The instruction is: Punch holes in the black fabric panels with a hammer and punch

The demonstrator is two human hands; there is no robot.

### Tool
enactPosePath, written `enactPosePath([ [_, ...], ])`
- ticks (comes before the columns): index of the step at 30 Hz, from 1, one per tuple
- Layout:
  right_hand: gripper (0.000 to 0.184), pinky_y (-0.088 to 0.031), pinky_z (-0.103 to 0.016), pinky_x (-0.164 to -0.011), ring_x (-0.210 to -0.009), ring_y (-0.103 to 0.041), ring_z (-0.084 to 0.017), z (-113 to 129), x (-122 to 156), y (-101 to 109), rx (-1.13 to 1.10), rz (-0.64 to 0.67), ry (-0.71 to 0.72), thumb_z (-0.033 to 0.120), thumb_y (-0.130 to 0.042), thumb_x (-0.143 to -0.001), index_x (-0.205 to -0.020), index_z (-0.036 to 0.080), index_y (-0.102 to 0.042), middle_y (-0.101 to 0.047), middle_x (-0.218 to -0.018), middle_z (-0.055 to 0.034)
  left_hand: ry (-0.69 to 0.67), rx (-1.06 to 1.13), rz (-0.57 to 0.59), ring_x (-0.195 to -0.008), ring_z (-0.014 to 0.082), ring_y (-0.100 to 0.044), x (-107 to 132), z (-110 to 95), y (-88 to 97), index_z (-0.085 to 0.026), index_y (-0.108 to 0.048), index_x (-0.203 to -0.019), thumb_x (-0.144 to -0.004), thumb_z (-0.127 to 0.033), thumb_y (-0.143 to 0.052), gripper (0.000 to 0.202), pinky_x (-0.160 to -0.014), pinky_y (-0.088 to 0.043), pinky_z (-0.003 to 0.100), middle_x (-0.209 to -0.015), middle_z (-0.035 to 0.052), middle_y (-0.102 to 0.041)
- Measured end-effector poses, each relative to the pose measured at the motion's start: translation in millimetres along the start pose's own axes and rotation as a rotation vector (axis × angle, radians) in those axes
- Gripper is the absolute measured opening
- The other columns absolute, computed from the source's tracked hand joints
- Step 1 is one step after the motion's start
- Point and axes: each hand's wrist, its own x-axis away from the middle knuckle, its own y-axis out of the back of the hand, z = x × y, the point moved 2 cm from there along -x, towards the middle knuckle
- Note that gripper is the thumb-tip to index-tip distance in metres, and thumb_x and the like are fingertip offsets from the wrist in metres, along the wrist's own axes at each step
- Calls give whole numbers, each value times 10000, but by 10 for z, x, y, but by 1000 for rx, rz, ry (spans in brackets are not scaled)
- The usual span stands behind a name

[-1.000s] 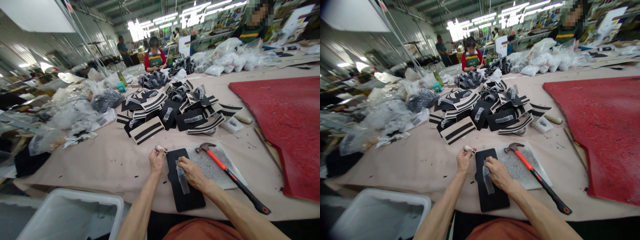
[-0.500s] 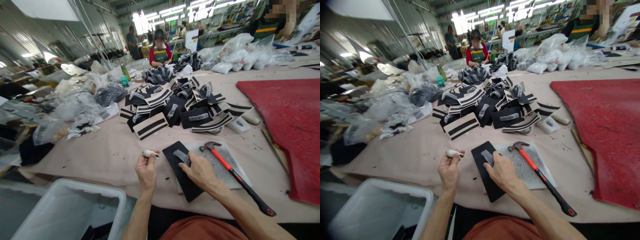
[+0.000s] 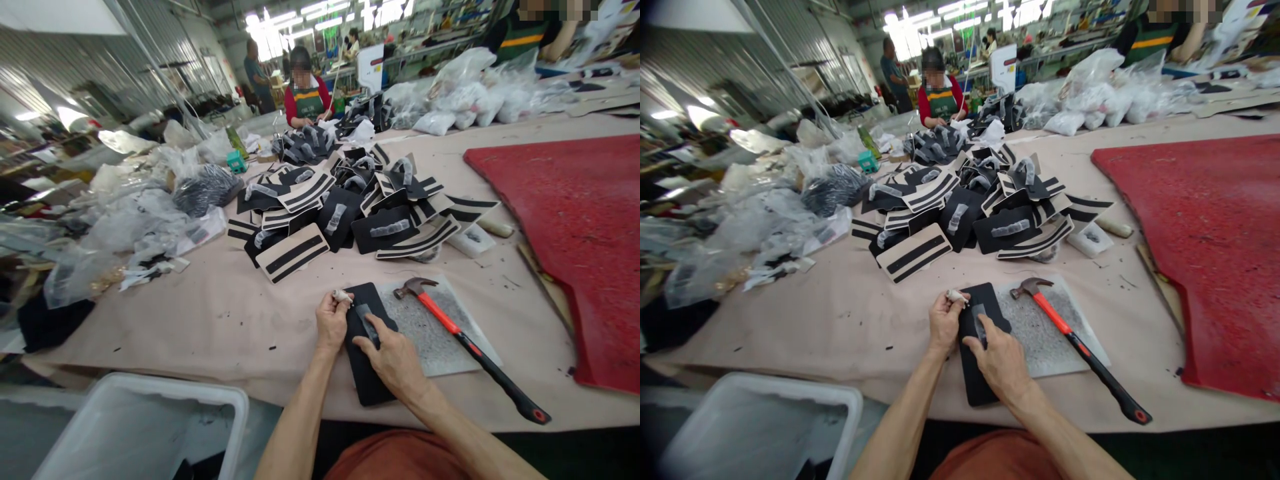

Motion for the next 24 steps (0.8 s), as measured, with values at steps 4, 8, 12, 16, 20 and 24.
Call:
enactPosePath([
  [4,496,-530,-415,-833,-932,-713,-324,-35,-39,-20,11,120,-48,470,-613,-930,-1315,158,-613,-743,-1031,-146,9,9,-16,-860,168,-682,-58,94,-28,-157,-695,-943,-839,-277,-661,163,-819,-509,277,-948,78,-762],
  [8,513,-518,-394,-850,-940,-711,-314,-54,-88,-21,-26,182,-65,514,-608,-920,-1277,146,-639,-743,-1016,-159,15,-10,-23,-854,164,-679,-106,136,-43,-167,-703,-958,-837,-290,-672,176,-823,-507,274,-960,70,-769],
  [12,511,-509,-388,-894,-999,-700,-311,-75,-101,-37,-87,183,-57,503,-607,-922,-1268,128,-647,-737,-1048,-166,-4,-112,13,-837,162,-674,-133,125,-73,-178,-728,-973,-850,-291,-655,182,-798,-503,265,-960,62,-772],
  [16,513,-513,-399,-890,-995,-701,-319,-80,-87,-51,-87,196,-47,488,-609,-923,-1275,115,-638,-734,-1055,-172,-21,-176,12,-868,173,-683,-145,132,-80,-187,-730,-975,-862,-297,-648,178,-821,-509,275,-972,58,-774],
  [20,500,-518,-386,-868,-990,-704,-317,-70,-78,-49,-66,189,-43,474,-611,-924,-1270,114,-633,-738,-1029,-171,-39,-226,34,-884,180,-689,-143,147,-83,-190,-722,-991,-882,-289,-629,174,-837,-513,291,-993,61,-774],
  [24,497,-518,-377,-859,-977,-708,-311,-79,-71,-47,-56,188,-31,477,-604,-927,-1267,115,-630,-742,-1004,-167,-65,-257,33,-891,181,-691,-132,120,-91,-193,-718,-986,-889,-279,-623,161,-848,-510,293,-996,60,-779],
])
